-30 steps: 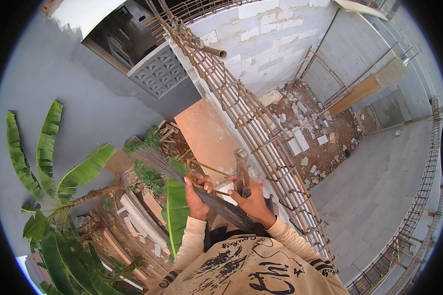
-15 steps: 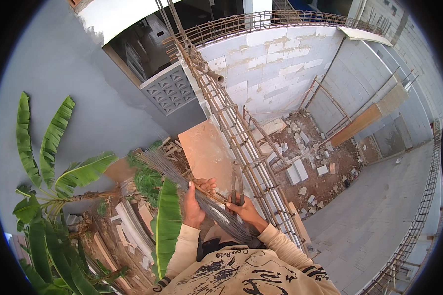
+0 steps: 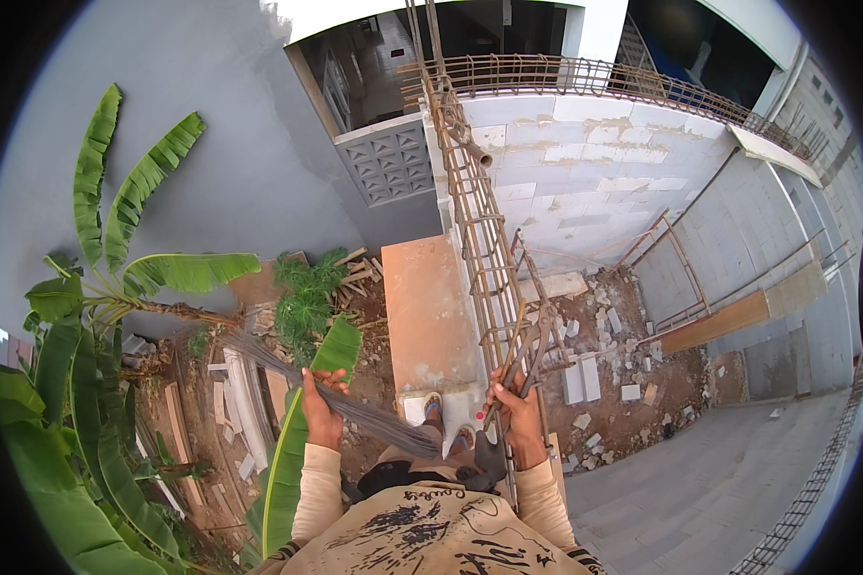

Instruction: The person lifts and positions long steel rebar rods into a vertical rebar cage at a construction site. They align the rods with the cage structure and secure them using a metal tool, working on a narrow elevated platform.

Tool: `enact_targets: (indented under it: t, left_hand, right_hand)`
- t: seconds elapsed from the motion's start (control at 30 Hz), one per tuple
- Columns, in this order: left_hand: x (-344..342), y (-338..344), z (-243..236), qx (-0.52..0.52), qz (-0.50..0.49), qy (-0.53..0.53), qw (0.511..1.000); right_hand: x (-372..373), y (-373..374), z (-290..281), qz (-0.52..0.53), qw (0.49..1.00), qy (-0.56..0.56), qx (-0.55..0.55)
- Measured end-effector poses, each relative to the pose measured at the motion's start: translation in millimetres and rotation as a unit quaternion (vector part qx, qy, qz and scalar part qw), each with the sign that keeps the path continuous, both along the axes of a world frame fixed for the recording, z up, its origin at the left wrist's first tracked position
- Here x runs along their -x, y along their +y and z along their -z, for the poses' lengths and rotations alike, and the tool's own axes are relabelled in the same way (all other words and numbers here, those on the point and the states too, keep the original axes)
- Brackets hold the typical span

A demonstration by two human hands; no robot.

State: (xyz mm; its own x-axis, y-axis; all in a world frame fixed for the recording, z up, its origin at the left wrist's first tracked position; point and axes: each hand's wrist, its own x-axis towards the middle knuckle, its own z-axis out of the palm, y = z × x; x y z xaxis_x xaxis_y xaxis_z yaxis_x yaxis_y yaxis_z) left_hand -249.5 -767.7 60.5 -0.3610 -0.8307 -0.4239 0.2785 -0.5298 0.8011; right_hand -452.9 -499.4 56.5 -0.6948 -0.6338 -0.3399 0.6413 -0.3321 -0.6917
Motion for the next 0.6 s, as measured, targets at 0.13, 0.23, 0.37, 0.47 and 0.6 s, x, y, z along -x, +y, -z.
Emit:
enact_targets:
  t: [0.13, 0.23, 0.37, 0.47, 0.6]
  left_hand:
    - [-23, -16, -7, 0.048, -0.056, -0.044, 0.996]
    - [-32, -20, -8, 0.046, -0.085, -0.062, 0.993]
    - [-38, -24, 2, 0.044, -0.095, -0.072, 0.992]
    - [-45, -29, 18, 0.027, -0.098, -0.069, 0.992]
    - [-53, -42, 43, -0.009, -0.122, -0.085, 0.989]
  right_hand:
    - [36, 4, -18, 0.032, 0.998, 0.002, 0.057]
    - [70, -4, -14, 0.019, 0.993, -0.051, 0.105]
    - [123, -37, 12, -0.008, 0.992, 0.060, -0.114]
    - [147, -82, 35, -0.018, 0.929, 0.290, -0.230]
    - [173, -156, 50, -0.019, 0.688, 0.604, -0.401]
